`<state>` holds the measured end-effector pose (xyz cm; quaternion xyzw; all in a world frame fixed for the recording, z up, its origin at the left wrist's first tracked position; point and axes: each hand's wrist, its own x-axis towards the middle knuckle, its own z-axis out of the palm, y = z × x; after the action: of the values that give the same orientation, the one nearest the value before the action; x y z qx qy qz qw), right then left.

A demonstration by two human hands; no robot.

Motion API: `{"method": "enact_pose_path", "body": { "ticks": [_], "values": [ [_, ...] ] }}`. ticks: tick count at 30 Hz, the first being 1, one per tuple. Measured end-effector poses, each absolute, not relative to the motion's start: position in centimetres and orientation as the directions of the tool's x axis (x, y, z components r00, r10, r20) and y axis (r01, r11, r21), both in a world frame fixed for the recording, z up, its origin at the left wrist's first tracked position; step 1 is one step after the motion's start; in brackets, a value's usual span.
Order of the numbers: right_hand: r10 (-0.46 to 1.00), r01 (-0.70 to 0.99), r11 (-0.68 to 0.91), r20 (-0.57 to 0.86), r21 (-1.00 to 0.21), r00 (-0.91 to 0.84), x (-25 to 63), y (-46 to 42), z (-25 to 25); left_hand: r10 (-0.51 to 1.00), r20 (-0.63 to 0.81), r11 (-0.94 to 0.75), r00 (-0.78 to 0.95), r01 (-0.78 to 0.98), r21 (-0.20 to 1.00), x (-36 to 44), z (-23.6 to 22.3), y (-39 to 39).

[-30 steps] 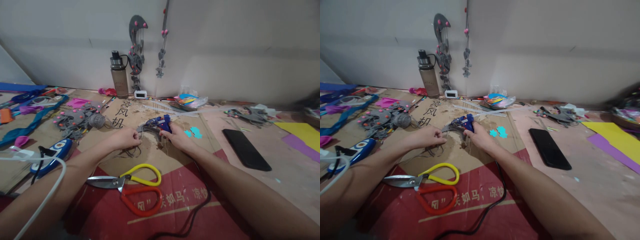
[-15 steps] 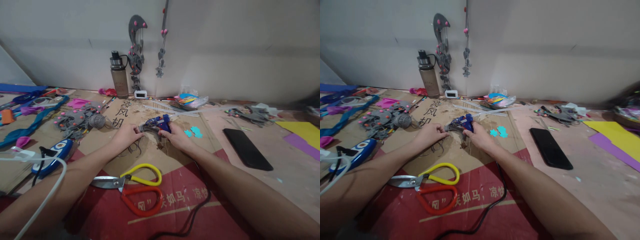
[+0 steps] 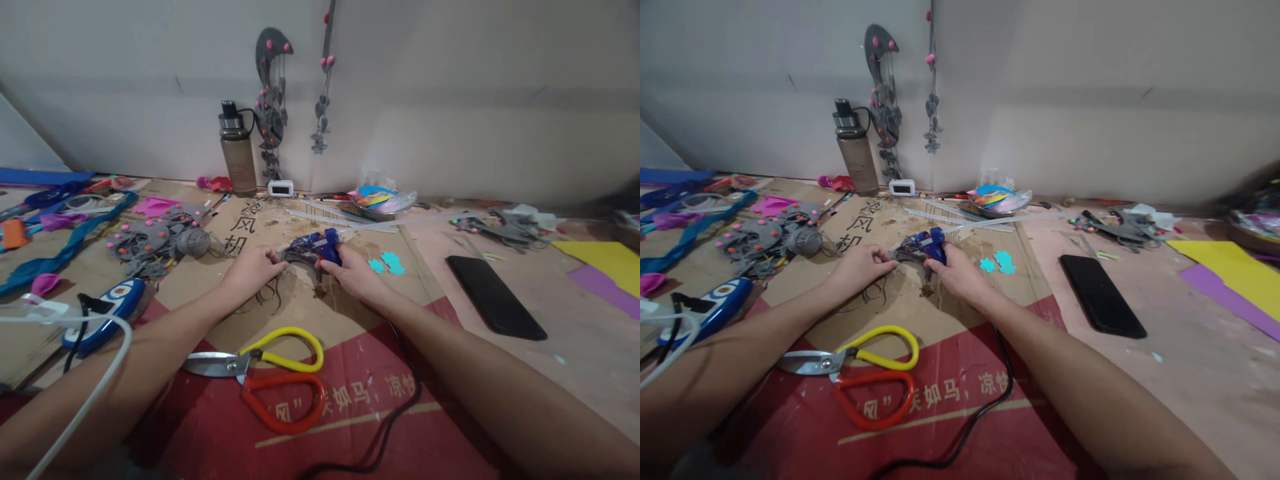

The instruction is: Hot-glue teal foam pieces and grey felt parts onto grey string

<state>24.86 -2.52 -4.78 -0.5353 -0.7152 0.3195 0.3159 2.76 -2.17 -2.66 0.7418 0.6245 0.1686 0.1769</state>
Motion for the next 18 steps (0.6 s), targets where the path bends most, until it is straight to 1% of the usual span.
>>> {"method": "enact_pose_path", "body": {
  "ticks": [3,5,8,13,15,18],
  "values": [
    [0.968,0.566,0.218,0.103,-0.795,-0.229,24.86,-2.49,-4.84,0.979,0.048,-0.198,0.196,0.889,0.413,3.00,-2.56,-2.40],
    [0.969,0.565,0.215,0.103,-0.797,-0.224,24.84,-2.52,-4.85,0.982,0.040,-0.186,0.186,0.899,0.397,3.08,-2.55,-2.40],
    [0.970,0.562,0.220,0.116,-0.797,-0.216,24.79,-2.60,-4.83,0.987,0.025,-0.155,0.159,0.890,0.429,3.04,-2.62,-2.27],
    [0.967,0.550,0.231,0.130,-0.802,-0.217,24.79,-2.61,-4.89,0.992,0.075,-0.122,0.098,0.871,0.475,2.88,-2.93,-2.01],
    [0.967,0.552,0.230,0.125,-0.801,-0.222,24.81,-2.58,-4.96,0.994,0.087,-0.106,0.073,0.872,0.477,2.86,-3.06,-1.93],
    [0.969,0.563,0.224,0.119,-0.796,-0.217,24.85,-2.55,-5.04,0.993,0.078,-0.111,0.084,0.878,0.465,2.84,-3.20,-1.87]
  ]
}}
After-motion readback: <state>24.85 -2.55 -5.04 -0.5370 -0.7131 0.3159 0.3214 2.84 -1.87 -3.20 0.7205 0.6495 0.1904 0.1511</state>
